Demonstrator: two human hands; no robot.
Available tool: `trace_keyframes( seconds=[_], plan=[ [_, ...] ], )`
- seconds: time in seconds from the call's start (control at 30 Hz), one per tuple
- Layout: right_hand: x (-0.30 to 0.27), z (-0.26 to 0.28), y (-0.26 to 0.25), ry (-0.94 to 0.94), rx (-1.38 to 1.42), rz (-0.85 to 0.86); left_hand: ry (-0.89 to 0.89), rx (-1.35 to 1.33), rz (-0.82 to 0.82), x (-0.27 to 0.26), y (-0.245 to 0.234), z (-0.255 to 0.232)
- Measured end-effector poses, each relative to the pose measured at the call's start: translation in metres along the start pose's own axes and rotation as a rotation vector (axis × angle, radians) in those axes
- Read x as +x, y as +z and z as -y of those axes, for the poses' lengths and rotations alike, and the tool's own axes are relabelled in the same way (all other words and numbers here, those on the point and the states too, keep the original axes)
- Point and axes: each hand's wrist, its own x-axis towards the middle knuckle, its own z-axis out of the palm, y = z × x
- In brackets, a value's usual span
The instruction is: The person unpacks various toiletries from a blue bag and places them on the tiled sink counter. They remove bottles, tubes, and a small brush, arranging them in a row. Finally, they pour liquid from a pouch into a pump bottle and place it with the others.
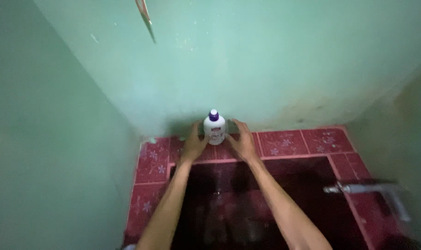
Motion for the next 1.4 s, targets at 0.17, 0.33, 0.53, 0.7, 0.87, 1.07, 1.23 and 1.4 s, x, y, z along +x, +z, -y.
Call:
trace_keyframes(
  seconds=[0.17,0.33,0.53,0.7,0.87,1.07,1.23,1.4],
  plan=[
    [0.027,-0.018,0.022,-0.085,-0.015,0.003,-0.086,0.007,0.029,0.021,0.016,0.008],
    [0.026,-0.02,0.041,0.057,0.136,0.068,-0.017,-0.077,-0.022,0.021,0.032,0.03],
    [0.01,-0.015,0.041,0.089,0.175,-0.009,-0.073,-0.088,-0.037,0.009,0.035,0.026],
    [-0.015,-0.007,0.016,-0.017,0.166,-0.04,0.03,-0.108,0.004,-0.013,0.032,-0.002],
    [-0.05,0.012,-0.026,-0.024,0.065,-0.059,-0.022,-0.257,0.132,-0.033,0.027,-0.058],
    [-0.108,0.049,-0.091,0.167,0.255,-0.108,0.129,-0.269,0.13,-0.07,0.039,-0.134],
    [-0.174,0.077,-0.151,0.191,0.166,-0.271,0.059,-0.4,0.296,-0.109,0.057,-0.19],
    [-0.252,0.101,-0.196,0.211,0.052,-0.538,0.239,-0.305,0.353,-0.158,0.091,-0.256]
  ],
)
